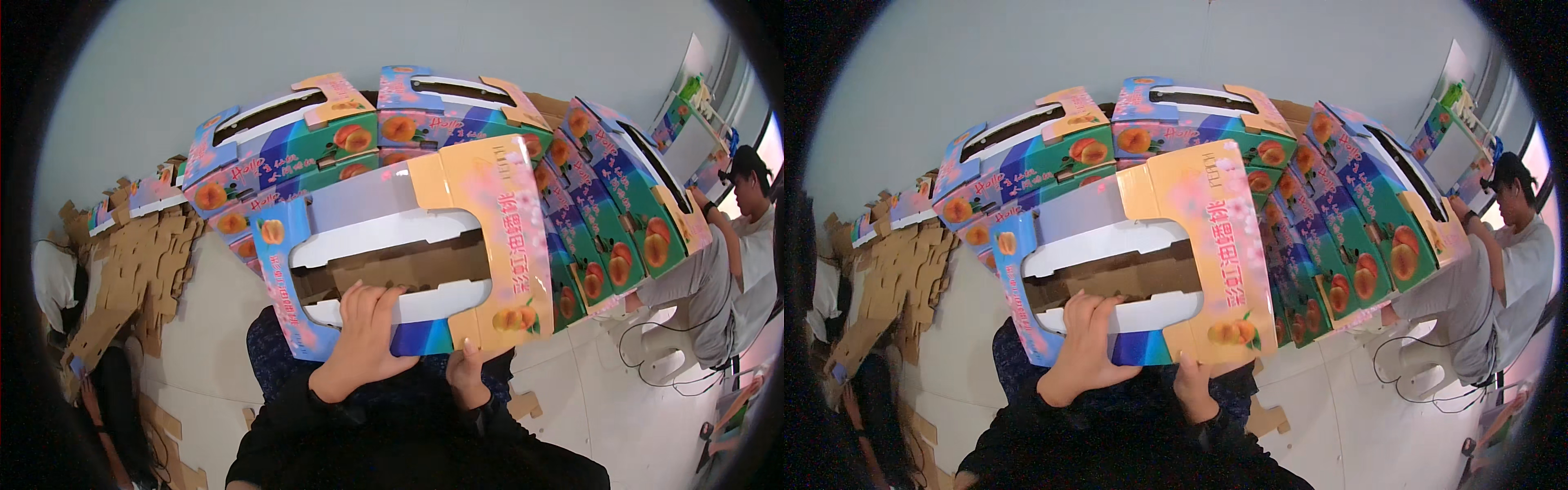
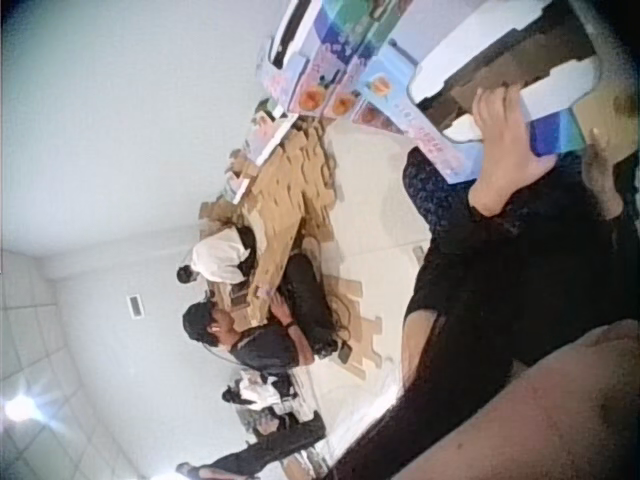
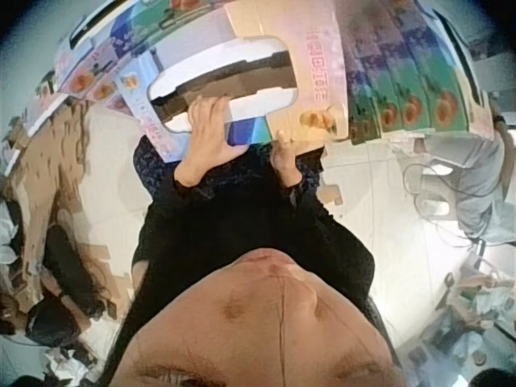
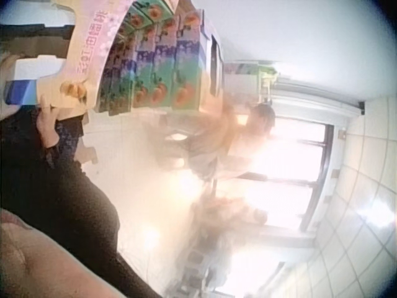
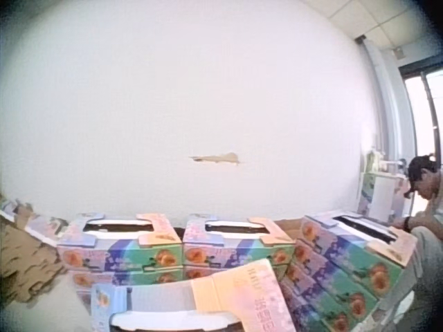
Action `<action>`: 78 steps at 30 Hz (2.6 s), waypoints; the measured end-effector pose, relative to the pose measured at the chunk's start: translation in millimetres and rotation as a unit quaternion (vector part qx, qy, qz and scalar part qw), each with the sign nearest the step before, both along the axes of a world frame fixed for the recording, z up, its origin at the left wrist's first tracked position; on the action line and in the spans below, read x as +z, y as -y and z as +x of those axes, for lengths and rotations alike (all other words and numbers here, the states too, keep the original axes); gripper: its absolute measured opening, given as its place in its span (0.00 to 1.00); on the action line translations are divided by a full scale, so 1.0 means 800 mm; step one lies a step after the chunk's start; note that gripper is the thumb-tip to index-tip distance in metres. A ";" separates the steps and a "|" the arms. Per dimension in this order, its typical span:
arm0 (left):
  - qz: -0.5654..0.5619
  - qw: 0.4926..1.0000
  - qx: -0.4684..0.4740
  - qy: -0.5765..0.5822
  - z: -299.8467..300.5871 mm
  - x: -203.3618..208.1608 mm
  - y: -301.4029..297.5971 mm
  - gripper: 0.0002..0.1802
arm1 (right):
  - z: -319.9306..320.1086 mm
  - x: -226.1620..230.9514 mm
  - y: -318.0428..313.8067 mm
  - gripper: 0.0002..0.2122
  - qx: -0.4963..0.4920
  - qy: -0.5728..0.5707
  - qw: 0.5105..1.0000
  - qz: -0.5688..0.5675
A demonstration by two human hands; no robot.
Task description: The person picks up pre-folded cardboard boxes, turns them over, and stacks them onto an existing pile of boxes.
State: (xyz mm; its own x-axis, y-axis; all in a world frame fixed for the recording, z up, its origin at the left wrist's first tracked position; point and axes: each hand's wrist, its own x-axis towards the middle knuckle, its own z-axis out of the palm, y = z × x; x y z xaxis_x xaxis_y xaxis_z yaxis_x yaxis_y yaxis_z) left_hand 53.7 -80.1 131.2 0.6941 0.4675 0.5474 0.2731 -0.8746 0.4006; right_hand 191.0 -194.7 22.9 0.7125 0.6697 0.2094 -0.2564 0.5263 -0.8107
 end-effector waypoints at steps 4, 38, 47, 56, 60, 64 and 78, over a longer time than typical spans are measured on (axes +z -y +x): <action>-0.019 1.000 0.005 -0.011 0.016 -0.002 0.003 0.51 | 0.016 0.024 -0.016 0.28 -0.081 0.041 0.996 -0.002; 0.095 0.912 0.381 0.118 -0.214 -0.046 -0.047 0.14 | 0.340 0.304 -0.306 0.43 0.004 -0.099 0.989 -0.113; 0.052 0.936 0.326 0.119 -0.198 -0.055 -0.052 0.10 | 0.421 0.289 -0.286 0.50 -0.029 0.180 0.916 -0.358; 0.032 0.935 0.344 0.084 -0.202 -0.060 -0.042 0.10 | 0.391 0.343 -0.284 0.28 -0.291 0.569 0.636 -0.432; 0.036 0.934 0.341 0.103 -0.189 -0.073 -0.056 0.10 | 0.276 0.330 -0.285 0.21 -0.292 0.666 0.616 -0.303; -0.022 0.930 0.322 0.175 -0.163 -0.105 -0.077 0.10 | 0.168 0.268 -0.314 0.14 -0.218 0.757 0.612 -0.071; -0.073 0.947 0.272 0.153 -0.161 -0.149 -0.093 0.06 | -0.045 0.218 -0.439 0.44 -0.154 0.920 0.336 -0.130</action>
State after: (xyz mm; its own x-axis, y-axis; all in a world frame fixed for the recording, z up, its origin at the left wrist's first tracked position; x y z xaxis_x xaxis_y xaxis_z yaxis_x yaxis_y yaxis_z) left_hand -75.0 -5.8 11.6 0.1481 0.7971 0.5854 0.5191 -0.5665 0.6401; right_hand 155.4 156.2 197.4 -0.4189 0.7899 0.4479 0.8387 0.1475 0.5243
